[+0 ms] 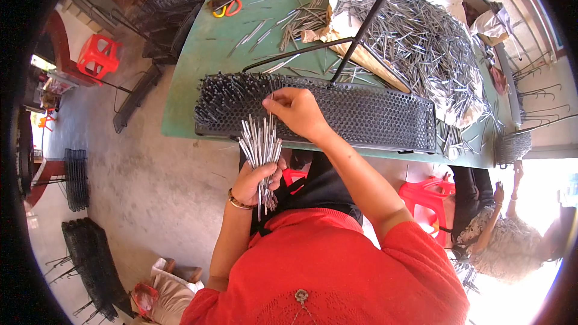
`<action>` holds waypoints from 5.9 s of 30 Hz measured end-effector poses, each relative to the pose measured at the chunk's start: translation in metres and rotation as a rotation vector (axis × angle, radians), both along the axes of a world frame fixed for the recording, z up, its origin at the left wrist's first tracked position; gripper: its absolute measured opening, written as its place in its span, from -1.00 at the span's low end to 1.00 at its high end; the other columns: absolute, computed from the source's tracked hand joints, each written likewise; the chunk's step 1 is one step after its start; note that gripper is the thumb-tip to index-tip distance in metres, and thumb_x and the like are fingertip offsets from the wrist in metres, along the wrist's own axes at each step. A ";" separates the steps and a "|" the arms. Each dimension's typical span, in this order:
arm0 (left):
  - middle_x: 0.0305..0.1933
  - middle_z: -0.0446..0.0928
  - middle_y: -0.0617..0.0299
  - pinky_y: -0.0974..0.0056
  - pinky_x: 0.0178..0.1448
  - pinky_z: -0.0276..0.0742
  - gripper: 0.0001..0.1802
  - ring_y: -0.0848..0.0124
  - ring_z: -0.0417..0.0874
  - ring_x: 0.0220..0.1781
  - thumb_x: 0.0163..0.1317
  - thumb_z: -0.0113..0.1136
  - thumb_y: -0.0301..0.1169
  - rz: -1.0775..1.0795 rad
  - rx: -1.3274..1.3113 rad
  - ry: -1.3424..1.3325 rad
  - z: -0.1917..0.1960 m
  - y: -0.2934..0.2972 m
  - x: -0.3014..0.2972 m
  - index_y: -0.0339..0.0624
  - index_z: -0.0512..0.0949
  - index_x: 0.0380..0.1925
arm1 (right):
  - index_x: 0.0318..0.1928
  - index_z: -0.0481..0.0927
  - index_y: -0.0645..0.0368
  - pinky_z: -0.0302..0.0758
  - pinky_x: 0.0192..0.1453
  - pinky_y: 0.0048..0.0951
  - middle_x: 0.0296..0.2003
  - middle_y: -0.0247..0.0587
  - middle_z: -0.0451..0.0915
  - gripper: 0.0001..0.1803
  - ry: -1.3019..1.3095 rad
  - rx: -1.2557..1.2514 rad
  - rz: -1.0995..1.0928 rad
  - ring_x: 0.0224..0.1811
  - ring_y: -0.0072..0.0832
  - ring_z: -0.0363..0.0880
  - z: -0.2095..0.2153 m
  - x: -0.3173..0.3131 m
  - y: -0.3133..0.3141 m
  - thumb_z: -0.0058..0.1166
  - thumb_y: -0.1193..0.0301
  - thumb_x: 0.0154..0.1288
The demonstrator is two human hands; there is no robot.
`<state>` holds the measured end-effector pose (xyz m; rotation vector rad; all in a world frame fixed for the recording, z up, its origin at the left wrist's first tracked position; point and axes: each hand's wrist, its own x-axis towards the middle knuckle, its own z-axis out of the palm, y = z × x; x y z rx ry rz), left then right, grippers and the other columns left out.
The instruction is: Inserting thin metal rods into a perforated metal grid template.
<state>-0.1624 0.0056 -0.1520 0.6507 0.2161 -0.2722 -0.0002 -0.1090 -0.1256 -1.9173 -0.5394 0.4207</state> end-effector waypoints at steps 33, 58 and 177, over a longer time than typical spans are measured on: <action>-0.23 0.58 0.21 0.43 -0.41 0.56 -0.81 0.54 0.59 -0.38 0.24 0.16 -0.46 0.102 0.074 0.114 -0.001 -0.002 -0.001 -0.19 0.47 -0.15 | -0.30 0.65 0.20 0.45 -0.18 -0.34 -0.34 -0.21 0.58 -0.83 -0.998 0.191 -0.026 -0.32 -0.27 0.54 0.011 0.011 0.045 0.26 0.43 0.08; -0.23 0.56 0.18 0.43 -0.42 0.49 -0.74 0.54 0.51 -0.32 0.22 0.12 -0.48 0.066 0.066 0.125 0.001 -0.003 0.003 -0.21 0.45 -0.07 | -0.08 0.59 0.26 0.52 -0.20 -0.42 -0.31 -0.11 0.66 -0.76 -0.665 0.218 -0.077 -0.28 -0.36 0.64 0.024 0.012 0.034 0.13 0.46 0.25; -0.22 0.61 0.16 0.34 -0.21 0.60 -0.69 0.41 0.64 -0.27 0.15 0.22 -0.52 -0.082 0.158 0.108 0.011 -0.028 0.015 -0.24 0.48 -0.08 | -0.29 0.69 0.30 0.43 -0.38 -0.61 -0.47 -0.31 0.64 -0.77 0.249 0.004 -0.028 -0.43 -0.70 0.49 0.023 -0.033 -0.054 0.23 0.35 0.21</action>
